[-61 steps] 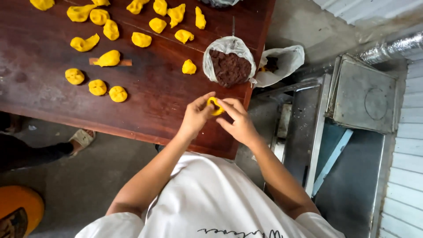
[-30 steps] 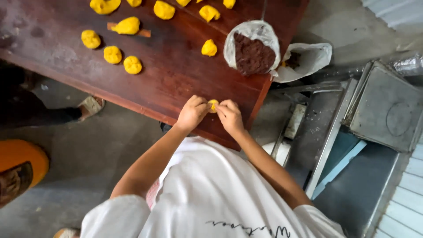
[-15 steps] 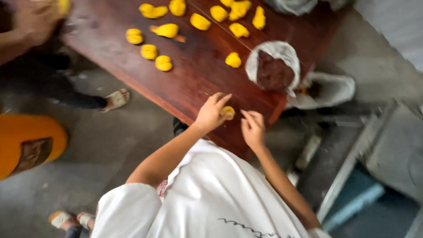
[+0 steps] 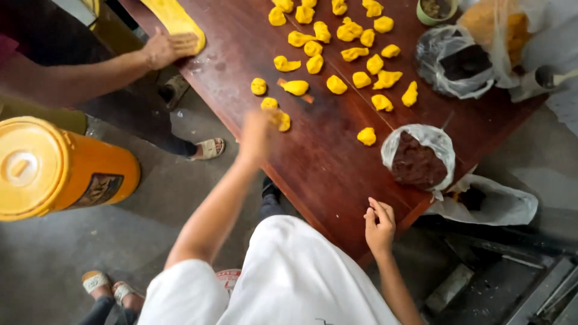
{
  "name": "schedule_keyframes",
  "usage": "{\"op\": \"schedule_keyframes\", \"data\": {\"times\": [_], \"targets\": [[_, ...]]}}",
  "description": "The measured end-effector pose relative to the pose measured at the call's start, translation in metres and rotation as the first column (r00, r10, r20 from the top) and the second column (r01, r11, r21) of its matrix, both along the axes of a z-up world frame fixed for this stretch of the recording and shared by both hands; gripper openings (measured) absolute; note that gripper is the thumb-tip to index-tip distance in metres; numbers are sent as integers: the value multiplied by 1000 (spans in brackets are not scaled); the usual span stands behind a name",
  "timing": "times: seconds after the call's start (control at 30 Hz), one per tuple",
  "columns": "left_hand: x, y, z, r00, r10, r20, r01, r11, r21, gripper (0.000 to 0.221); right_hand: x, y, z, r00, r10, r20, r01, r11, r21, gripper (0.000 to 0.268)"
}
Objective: Filling small pieces of yellow dough with a dark paste and shaping them into rounds.
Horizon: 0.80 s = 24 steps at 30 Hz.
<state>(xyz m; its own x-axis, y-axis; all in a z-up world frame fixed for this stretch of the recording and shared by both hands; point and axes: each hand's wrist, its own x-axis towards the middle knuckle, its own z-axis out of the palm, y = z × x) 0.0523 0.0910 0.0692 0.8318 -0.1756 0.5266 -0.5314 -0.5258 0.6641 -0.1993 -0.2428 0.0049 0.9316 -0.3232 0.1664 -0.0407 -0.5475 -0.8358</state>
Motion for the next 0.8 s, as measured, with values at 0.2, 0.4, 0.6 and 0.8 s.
{"op": "schedule_keyframes", "data": {"times": [0.2,0.4,0.6,0.8], "targets": [[100,64,-44,983,171,64,-178,974,142,33,51,31,-2,995,-96,-1,96,994,-56,28],[170,-20,-6,980,-54,-191,97,969,226,32,53,71,7,984,-177,-4,177,984,13,28],[246,-132,-90,949,-169,-266,264,886,380,25,59,80,16,974,-214,-74,209,976,-68,28],[133,-99,63,959,-279,-43,254,787,562,11,30,54,0,913,-347,-213,342,938,-60,27]]}}
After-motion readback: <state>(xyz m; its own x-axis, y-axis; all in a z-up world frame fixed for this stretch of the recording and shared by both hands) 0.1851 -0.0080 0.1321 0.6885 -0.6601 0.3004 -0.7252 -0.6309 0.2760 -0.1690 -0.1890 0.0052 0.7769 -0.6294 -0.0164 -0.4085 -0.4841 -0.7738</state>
